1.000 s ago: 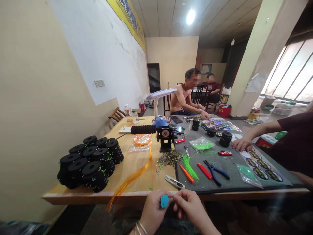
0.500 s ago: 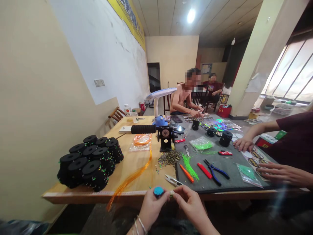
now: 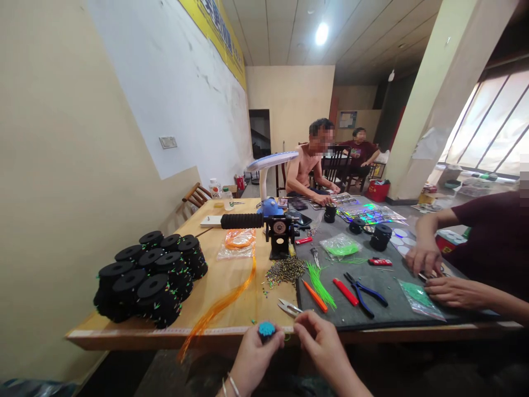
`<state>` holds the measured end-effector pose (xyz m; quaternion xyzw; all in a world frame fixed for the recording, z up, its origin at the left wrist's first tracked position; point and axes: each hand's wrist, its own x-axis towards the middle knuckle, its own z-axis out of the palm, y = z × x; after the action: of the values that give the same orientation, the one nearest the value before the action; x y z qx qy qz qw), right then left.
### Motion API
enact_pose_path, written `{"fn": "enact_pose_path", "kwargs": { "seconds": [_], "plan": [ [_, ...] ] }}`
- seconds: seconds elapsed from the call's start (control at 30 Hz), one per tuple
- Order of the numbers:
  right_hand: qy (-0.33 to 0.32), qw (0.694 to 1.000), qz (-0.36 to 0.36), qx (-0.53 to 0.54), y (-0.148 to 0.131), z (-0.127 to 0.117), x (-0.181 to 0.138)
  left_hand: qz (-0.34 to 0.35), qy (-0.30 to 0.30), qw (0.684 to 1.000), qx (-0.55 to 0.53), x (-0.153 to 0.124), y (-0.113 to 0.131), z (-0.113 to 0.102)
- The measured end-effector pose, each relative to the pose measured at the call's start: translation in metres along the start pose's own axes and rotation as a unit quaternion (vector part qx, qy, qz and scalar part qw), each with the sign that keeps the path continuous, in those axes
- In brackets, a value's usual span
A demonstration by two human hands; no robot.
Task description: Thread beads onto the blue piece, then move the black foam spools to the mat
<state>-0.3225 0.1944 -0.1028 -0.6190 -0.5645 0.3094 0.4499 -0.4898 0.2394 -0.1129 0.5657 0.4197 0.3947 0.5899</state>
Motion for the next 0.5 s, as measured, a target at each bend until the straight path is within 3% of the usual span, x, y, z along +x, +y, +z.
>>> {"fn": "enact_pose_path", "kwargs": {
  "seconds": [0.1,0.23,0.33,0.5],
  "plan": [
    [0.082,0.974,-0.042,-0.205,-0.006,-0.024,0.019,-0.010,0.023,1.000,0.004,0.001,0.005,-0.007],
    [0.114,0.890,-0.052,-0.437,-0.007,-0.034,0.049,-0.014,0.018,1.000,-0.002,0.004,0.010,-0.012],
    [0.116,0.872,-0.054,-0.472,-0.001,-0.027,0.063,-0.027,0.021,0.999,-0.018,0.005,0.010,-0.010],
    [0.132,0.891,-0.076,-0.427,0.009,-0.024,0.062,-0.056,0.038,0.996,-0.066,0.006,0.009,-0.009]
  ]
}}
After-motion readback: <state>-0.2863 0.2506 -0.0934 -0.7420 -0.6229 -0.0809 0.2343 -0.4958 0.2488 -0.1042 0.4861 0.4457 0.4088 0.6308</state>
